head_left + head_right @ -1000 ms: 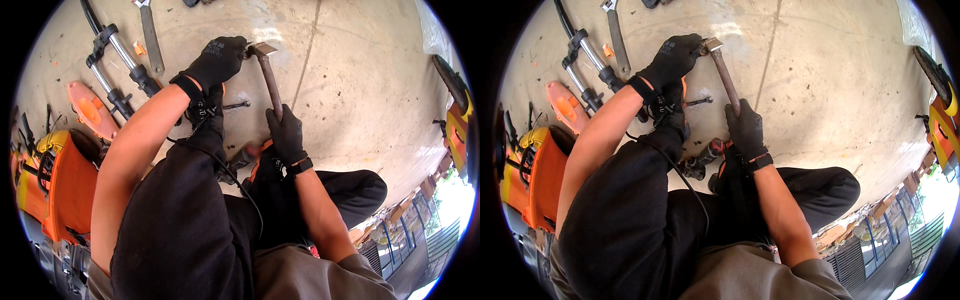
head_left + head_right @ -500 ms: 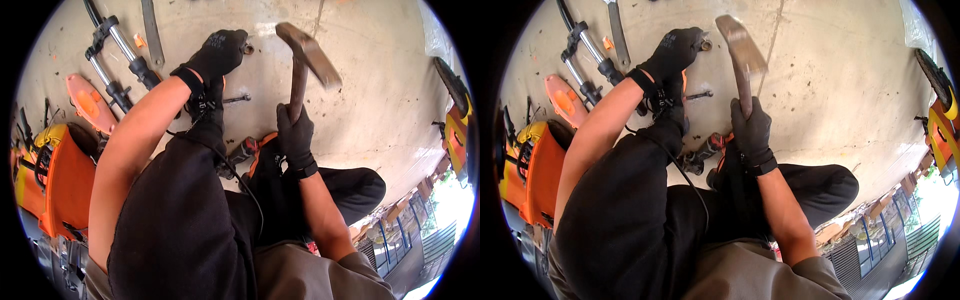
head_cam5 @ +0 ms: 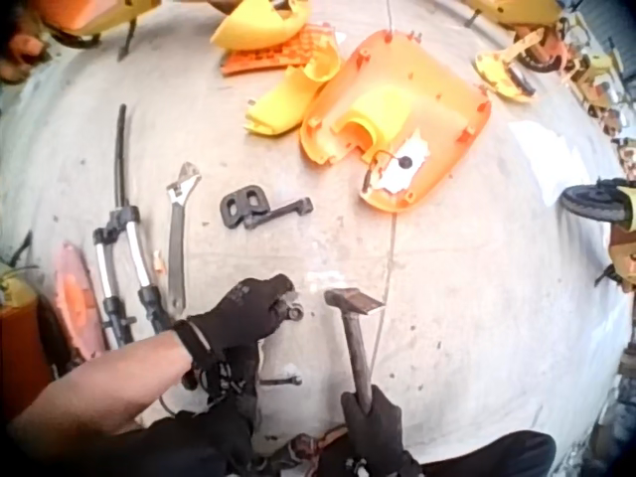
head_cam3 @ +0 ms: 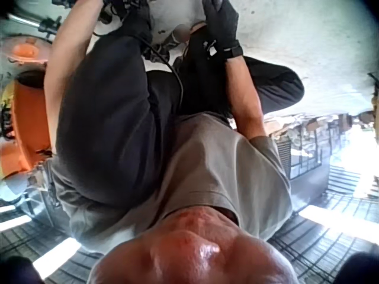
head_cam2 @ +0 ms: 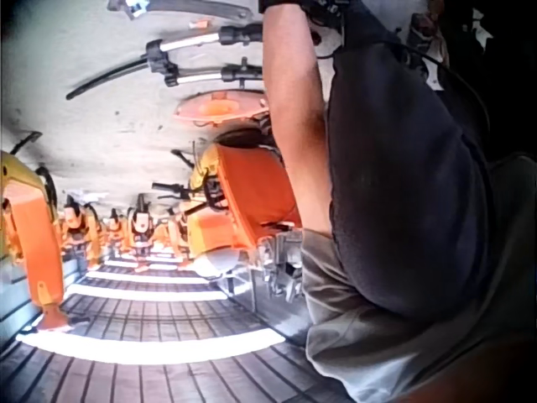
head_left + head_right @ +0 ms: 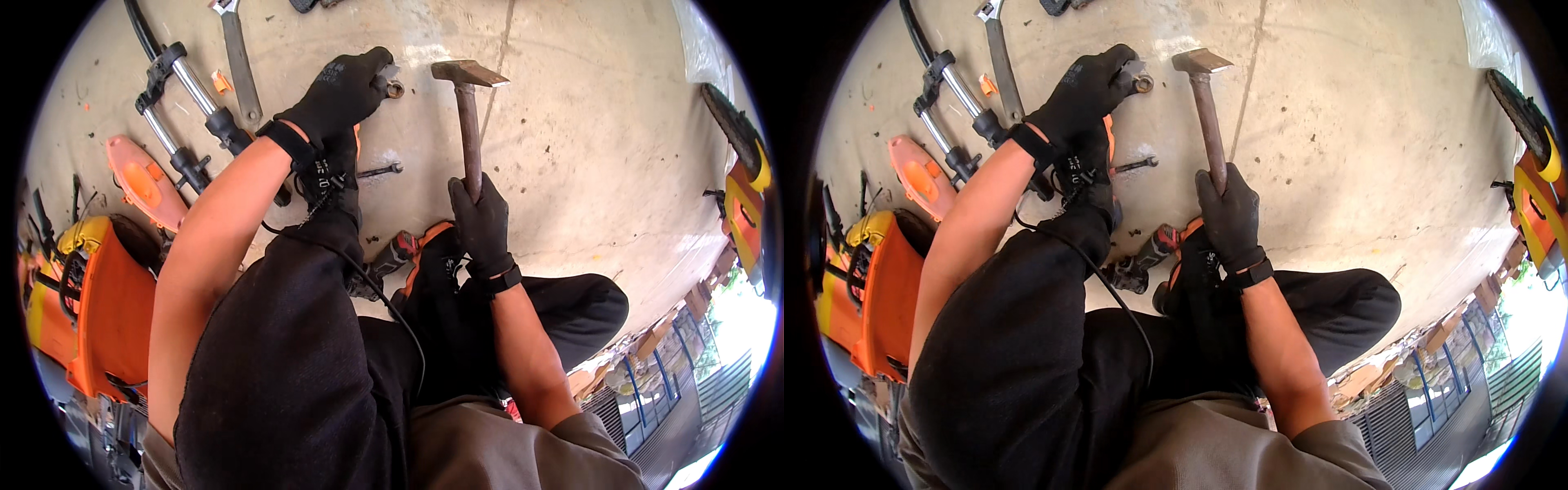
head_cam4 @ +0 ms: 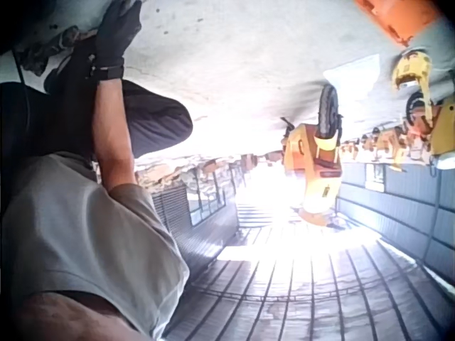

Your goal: The person uses a hammer to drive a metal pin into a small metal plate, then fits the plate onto a larger motorcycle component and continues hammering to secure it.

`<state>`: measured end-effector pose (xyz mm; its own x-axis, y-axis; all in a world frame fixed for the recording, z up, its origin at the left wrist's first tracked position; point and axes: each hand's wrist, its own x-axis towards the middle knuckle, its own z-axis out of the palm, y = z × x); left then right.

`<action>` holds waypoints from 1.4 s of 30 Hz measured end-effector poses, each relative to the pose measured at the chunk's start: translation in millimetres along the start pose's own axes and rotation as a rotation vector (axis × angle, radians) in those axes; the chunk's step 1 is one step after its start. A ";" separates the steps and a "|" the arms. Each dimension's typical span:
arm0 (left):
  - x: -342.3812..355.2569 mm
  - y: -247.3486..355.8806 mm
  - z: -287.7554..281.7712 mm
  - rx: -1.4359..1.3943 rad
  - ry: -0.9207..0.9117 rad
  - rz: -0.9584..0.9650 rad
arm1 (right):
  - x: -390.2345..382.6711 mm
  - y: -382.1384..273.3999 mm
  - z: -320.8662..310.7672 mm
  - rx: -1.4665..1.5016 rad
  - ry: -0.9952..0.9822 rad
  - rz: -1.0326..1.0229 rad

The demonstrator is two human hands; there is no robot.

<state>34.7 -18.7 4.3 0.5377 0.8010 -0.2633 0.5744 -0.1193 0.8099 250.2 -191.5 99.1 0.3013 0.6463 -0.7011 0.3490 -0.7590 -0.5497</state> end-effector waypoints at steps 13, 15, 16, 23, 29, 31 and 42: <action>14.0 -10.0 -0.8 0.028 -0.087 0.029 | -2.5 0.9 9.9 -0.095 -0.079 -0.059; 15.2 -9.4 -1.3 0.005 -0.083 0.066 | -2.8 1.5 9.8 -0.120 -0.077 -0.071; 15.2 -8.9 -1.9 -0.006 -0.081 0.084 | -3.0 1.5 10.0 -0.131 -0.078 -0.078; 22.4 -19.1 4.3 0.032 -0.037 0.174 | -1.1 1.4 11.6 -0.126 -0.064 -0.100; 17.2 -6.4 -2.1 0.033 -0.100 0.064 | -1.7 -0.1 16.7 -0.111 -0.060 -0.123; 14.8 -1.9 -4.5 0.034 -0.126 0.035 | -0.3 -0.3 18.4 -0.123 -0.080 -0.143; 6.5 -9.8 -3.7 0.093 -0.127 0.140 | -3.0 -8.4 18.5 -0.109 -0.054 -0.074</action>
<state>30.3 -10.2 -3.5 0.6863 0.6932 -0.2204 0.5402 -0.2828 0.7926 229.9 -188.6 97.5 0.2239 0.6930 -0.6853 0.4638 -0.6942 -0.5505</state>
